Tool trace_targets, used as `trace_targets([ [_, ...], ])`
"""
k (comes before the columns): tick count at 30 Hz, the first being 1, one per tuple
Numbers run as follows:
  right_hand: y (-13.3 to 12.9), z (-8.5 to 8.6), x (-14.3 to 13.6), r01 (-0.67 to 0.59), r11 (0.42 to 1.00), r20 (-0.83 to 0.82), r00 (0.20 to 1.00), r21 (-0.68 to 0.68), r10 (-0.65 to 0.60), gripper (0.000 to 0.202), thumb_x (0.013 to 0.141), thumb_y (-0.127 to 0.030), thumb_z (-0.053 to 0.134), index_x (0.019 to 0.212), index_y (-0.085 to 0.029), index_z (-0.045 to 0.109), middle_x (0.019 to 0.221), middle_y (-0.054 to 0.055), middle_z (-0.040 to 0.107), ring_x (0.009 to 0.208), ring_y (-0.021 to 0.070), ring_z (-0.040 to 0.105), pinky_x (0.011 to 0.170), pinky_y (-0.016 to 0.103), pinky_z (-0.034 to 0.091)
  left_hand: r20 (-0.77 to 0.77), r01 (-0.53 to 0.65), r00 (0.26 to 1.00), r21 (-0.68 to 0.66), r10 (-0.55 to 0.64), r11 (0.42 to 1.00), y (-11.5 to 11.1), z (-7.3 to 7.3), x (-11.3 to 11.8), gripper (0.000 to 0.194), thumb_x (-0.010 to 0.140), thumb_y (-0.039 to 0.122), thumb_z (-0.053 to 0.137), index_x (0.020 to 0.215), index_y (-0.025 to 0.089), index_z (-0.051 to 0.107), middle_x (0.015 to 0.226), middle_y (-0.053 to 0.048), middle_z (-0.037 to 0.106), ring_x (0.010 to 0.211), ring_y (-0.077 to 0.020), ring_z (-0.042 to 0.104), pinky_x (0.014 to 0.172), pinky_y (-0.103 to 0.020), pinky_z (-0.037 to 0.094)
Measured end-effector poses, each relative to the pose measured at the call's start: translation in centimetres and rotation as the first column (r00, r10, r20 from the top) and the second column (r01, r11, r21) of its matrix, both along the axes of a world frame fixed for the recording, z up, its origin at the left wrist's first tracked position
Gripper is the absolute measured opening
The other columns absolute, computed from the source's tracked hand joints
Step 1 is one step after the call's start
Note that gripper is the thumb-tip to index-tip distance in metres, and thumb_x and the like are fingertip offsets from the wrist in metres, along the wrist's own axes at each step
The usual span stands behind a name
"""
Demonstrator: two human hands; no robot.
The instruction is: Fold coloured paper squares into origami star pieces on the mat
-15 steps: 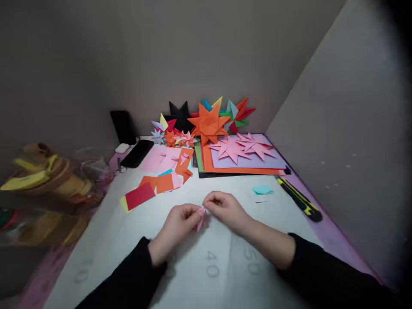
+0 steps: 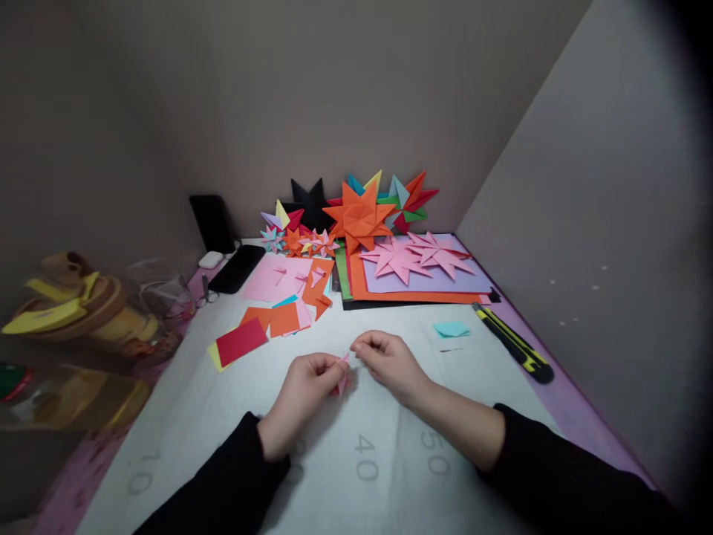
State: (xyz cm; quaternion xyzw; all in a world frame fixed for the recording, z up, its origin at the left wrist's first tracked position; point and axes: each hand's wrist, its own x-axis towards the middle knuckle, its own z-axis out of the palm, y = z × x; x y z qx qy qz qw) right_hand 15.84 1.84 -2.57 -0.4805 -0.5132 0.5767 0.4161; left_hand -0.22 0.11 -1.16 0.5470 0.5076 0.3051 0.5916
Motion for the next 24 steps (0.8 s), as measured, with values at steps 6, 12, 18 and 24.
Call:
trace_targets([
  [6,-0.03,0.27,0.25,-0.068,0.998,0.063,0.996,-0.016,0.069,0.015,0.073,-0.029,0.059,0.067,-0.015,0.058,0.051,-0.004,0.046,0.044,0.0066,0.037,0.043,0.02,0.03,-0.02,-0.007,1.0,-0.009,0.006,1.0,-0.04,0.47,0.2,0.034,0.078,0.039,0.051,0.058,0.013,0.059,0.055,-0.001,0.056,0.052,-0.0102,0.047,0.054,-0.022,0.034],
  [12,-0.25,0.43,-0.09,-0.054,0.998,0.138,0.989,0.012,0.052,0.012,0.072,-0.024,0.056,0.065,-0.015,0.059,0.061,-0.001,0.055,0.056,0.0095,0.047,0.053,0.022,0.037,-0.14,-0.009,0.99,0.036,0.014,0.999,-0.25,0.53,0.26,0.031,0.077,0.036,0.05,0.057,0.014,0.058,0.054,0.0,0.054,0.053,-0.0104,0.046,0.054,-0.021,0.034],
  [18,-0.43,0.72,-0.48,-0.065,0.996,0.2,0.978,0.058,0.052,0.011,0.073,-0.021,0.051,0.063,-0.016,0.053,0.059,-0.003,0.05,0.056,0.0094,0.046,0.054,0.021,0.036,-0.231,-0.017,0.972,0.067,0.032,0.998,-0.26,0.7,0.35,0.031,0.076,0.037,0.051,0.056,0.014,0.057,0.053,0.001,0.054,0.052,-0.0104,0.044,0.052,-0.021,0.033],
  [24,0.12,0.47,0.05,-0.026,1.0,0.103,0.994,0.015,0.024,0.016,0.074,-0.027,0.054,0.063,-0.016,0.053,0.055,-0.004,0.046,0.05,0.0077,0.04,0.049,0.02,0.034,-0.083,-0.004,0.997,-0.015,0.002,1.0,-0.08,0.65,0.23,0.032,0.076,0.035,0.052,0.052,0.013,0.054,0.053,-0.001,0.056,0.051,-0.0101,0.045,0.053,-0.022,0.033],
])
